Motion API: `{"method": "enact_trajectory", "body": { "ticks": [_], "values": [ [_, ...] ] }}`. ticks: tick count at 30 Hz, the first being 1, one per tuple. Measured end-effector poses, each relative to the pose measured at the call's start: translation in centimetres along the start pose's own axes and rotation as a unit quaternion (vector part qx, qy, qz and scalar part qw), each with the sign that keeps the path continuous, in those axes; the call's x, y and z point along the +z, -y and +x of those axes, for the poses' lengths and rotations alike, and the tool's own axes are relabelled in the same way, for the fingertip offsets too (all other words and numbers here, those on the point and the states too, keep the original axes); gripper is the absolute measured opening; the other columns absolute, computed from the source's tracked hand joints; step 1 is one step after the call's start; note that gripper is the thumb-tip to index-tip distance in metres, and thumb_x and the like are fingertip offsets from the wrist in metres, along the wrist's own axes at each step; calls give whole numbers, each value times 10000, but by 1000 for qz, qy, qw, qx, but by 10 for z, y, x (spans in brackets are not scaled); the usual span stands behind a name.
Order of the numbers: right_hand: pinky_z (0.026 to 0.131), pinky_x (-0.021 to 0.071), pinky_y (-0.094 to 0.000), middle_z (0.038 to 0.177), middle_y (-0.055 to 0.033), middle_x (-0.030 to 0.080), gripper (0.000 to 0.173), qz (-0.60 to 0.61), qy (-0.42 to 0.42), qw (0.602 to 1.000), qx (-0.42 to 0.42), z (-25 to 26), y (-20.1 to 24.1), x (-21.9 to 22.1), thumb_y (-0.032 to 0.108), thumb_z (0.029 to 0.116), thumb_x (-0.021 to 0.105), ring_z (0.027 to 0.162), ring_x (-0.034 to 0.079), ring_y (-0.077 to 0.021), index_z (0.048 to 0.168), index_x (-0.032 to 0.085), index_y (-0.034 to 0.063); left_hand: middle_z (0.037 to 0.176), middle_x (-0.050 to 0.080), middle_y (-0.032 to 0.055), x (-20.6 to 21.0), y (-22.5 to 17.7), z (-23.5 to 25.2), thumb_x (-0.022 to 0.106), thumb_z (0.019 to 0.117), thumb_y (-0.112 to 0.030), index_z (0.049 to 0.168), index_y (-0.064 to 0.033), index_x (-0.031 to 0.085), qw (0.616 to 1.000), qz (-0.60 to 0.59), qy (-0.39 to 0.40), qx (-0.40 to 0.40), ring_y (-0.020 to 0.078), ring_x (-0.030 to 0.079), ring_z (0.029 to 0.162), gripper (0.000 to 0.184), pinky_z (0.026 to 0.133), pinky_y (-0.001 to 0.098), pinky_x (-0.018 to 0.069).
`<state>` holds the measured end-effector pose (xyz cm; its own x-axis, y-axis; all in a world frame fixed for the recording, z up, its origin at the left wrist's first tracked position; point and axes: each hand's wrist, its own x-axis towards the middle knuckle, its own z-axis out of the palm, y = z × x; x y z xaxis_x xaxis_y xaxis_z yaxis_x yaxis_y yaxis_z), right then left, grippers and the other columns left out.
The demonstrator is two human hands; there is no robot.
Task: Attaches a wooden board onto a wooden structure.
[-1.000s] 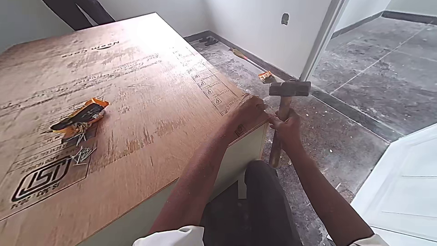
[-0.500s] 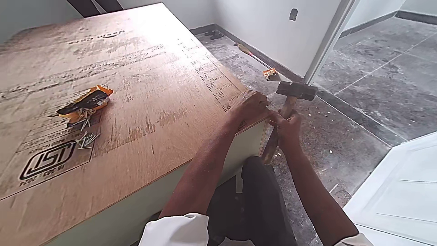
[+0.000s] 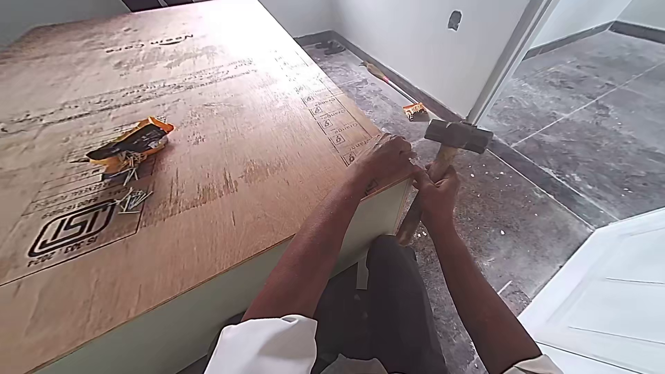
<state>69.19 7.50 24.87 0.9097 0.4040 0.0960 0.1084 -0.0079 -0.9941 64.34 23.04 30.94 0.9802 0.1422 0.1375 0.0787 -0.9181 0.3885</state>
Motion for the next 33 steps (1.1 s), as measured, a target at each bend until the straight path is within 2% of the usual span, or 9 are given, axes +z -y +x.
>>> {"method": "enact_trajectory", "body": {
  "ticks": [5, 13, 17, 21, 23, 25, 26, 29, 33],
  "values": [
    [713, 596, -357, 881, -57, 644, 265, -11, 0, 1000, -22, -1, -5, 0, 176, 957, 731, 735, 666, -139, 1132, 572, 57, 887, 649, 121, 2, 4, -2, 553, 1057, -264, 847, -15, 684, 999, -13, -26, 26, 260, 647, 867, 351, 812, 467, 518],
    [704, 594, -369, 866, -44, 657, 284, -35, -10, 998, -41, -3, -6, 0, 234, 952, 735, 730, 676, -134, 1122, 582, 65, 855, 636, 96, 2, 3, -1, 579, 1044, -300, 810, -43, 661, 999, -23, -19, 15, 241, 633, 829, 358, 769, 465, 507],
    [690, 596, -342, 839, -29, 645, 270, -8, -14, 999, -35, -4, -6, 2, 217, 943, 741, 707, 666, -118, 1108, 583, 74, 877, 646, 107, 0, 0, -2, 565, 1050, -270, 832, -32, 668, 1000, -14, -16, 17, 243, 639, 833, 338, 779, 456, 515],
    [692, 604, -318, 848, -23, 649, 298, 31, -17, 999, -31, -4, -8, 3, 179, 939, 742, 706, 670, -103, 1153, 569, 66, 875, 639, 101, 0, -1, -2, 559, 1053, -275, 838, -35, 672, 1000, -20, -20, 6, 231, 631, 826, 342, 769, 438, 508],
    [700, 614, -326, 857, -29, 638, 297, 44, -17, 998, -40, -4, -9, 4, 161, 934, 741, 719, 674, -113, 1147, 558, 64, 873, 647, 102, 2, 2, -4, 564, 1049, -311, 841, -41, 684, 999, -16, -35, -8, 247, 640, 860, 361, 804, 460, 508],
    [703, 623, -324, 864, -27, 634, 309, 45, -20, 998, -47, -4, -9, 4, 171, 931, 756, 722, 678, -108, 1141, 555, 68, 885, 670, 90, 2, 5, -5, 560, 1042, -342, 843, -69, 699, 997, 6, -61, -41, 254, 642, 952, 365, 937, 462, 479],
    [702, 622, -321, 862, -23, 636, 308, 41, -21, 998, -48, -5, -9, 3, 178, 928, 763, 719, 677, -104, 1130, 556, 71, 901, 677, 94, 3, 6, -6, 553, 1043, -327, 850, -72, 702, 996, 9, -70, -55, 261, 636, 997, 353, 969, 462, 459],
    [713, 615, -329, 892, -34, 631, 309, 43, -19, 998, -46, -4, -8, 4, 178, 923, 768, 743, 672, -113, 1127, 566, 66, 949, 667, 110, 1, 3, -6, 523, 1055, -266, 869, -59, 682, 996, 14, -60, -72, 273, 641, 1009, 321, 922, 472, 489],
    [727, 634, -344, 890, -46, 668, 356, 56, -29, 997, -47, 0, -10, 3, 160, 893, 797, 753, 705, -132, 1137, 561, 53, 971, 668, 120, 1, -1, -3, 511, 1060, -244, 870, -42, 674, 996, 20, -52, -63, 278, 645, 1017, 322, 929, 468, 500]
  ]
}}
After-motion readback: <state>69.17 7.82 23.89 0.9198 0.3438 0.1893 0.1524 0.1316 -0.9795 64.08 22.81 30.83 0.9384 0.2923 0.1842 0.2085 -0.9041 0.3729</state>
